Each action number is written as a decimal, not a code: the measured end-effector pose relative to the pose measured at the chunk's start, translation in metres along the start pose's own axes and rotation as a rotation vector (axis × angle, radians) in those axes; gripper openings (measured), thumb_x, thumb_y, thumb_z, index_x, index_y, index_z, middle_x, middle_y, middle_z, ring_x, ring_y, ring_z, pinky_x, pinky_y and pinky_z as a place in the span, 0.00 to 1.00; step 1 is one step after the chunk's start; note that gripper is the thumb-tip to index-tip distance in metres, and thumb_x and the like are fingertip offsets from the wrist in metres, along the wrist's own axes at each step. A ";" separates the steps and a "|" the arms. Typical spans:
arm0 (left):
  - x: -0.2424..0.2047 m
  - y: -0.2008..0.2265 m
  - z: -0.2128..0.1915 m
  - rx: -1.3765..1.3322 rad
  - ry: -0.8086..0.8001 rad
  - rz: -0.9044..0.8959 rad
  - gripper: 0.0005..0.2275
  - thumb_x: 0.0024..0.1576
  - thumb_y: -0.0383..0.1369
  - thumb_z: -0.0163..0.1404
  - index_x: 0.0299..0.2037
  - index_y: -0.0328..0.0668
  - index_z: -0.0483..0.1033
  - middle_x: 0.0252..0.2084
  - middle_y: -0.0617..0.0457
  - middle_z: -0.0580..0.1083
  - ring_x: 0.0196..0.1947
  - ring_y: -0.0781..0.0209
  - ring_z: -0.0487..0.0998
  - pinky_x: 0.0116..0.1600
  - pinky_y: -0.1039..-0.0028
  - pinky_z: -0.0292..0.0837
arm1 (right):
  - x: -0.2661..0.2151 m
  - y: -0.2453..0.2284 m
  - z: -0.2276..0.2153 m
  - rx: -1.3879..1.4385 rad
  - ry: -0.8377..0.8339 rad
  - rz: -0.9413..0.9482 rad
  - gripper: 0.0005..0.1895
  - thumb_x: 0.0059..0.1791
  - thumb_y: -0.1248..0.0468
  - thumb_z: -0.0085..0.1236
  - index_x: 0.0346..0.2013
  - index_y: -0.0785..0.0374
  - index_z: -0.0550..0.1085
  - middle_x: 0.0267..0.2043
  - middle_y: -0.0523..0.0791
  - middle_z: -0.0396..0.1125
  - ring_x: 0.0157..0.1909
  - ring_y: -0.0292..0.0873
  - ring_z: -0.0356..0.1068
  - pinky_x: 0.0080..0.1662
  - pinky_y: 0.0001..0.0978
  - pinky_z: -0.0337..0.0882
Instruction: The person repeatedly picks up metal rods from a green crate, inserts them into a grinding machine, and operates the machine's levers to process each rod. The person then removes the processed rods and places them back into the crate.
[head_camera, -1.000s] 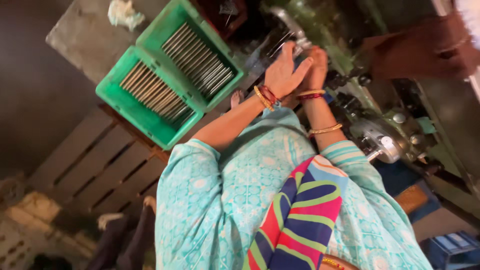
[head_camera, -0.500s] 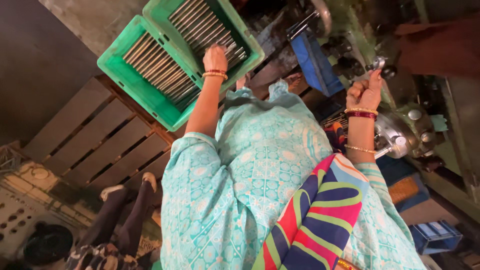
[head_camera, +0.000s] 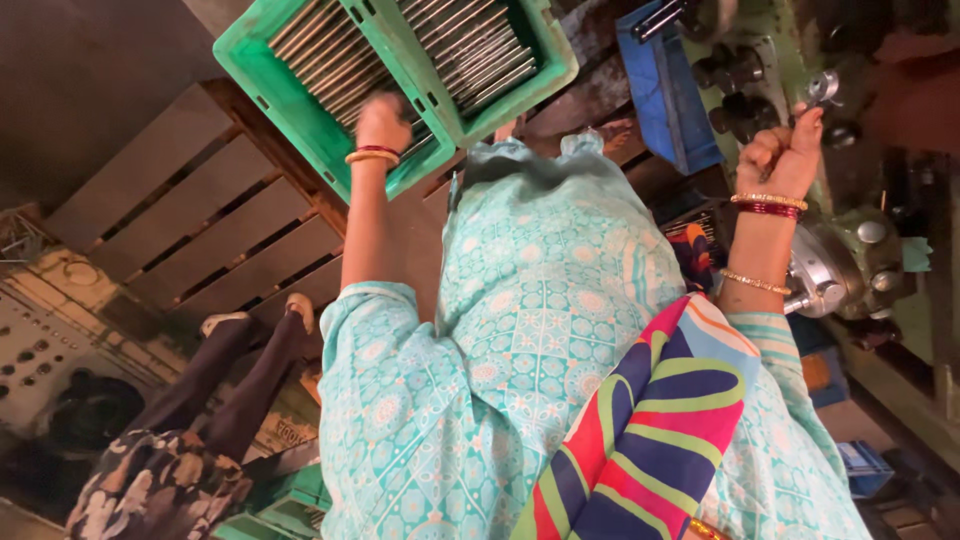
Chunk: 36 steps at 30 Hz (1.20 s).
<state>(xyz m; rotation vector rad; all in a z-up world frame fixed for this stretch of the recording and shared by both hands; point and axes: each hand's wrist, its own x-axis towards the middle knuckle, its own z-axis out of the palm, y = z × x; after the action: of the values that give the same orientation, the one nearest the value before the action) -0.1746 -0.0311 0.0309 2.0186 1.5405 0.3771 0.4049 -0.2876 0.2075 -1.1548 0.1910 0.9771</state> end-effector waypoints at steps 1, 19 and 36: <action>-0.010 -0.009 0.015 0.110 -0.218 0.003 0.06 0.55 0.22 0.49 0.40 0.38 0.76 0.44 0.42 0.76 0.44 0.44 0.78 0.49 0.58 0.76 | -0.002 0.001 0.005 -0.022 0.009 0.000 0.16 0.56 0.51 0.66 0.48 0.55 0.71 0.24 0.35 0.44 0.23 0.30 0.42 0.24 0.20 0.46; -0.009 -0.016 0.102 -0.045 -0.276 -0.512 0.15 0.57 0.37 0.54 0.49 0.36 0.78 0.50 0.32 0.75 0.51 0.35 0.77 0.54 0.55 0.74 | -0.006 0.008 0.043 -0.188 -0.046 0.039 0.15 0.57 0.51 0.63 0.49 0.56 0.72 0.23 0.35 0.43 0.23 0.31 0.41 0.26 0.23 0.43; -0.038 -0.054 0.031 0.461 -0.204 0.303 0.18 0.60 0.27 0.42 0.58 0.50 0.78 0.44 0.42 0.74 0.46 0.44 0.76 0.46 0.55 0.73 | -0.018 -0.005 0.048 -0.256 0.030 -0.037 0.16 0.58 0.51 0.61 0.49 0.58 0.71 0.24 0.36 0.45 0.25 0.32 0.43 0.27 0.24 0.45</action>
<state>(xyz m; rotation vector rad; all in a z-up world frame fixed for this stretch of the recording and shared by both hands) -0.2122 -0.0655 -0.0212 2.5651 1.2791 -0.0847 0.3817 -0.2580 0.2423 -1.4028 0.0685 0.9708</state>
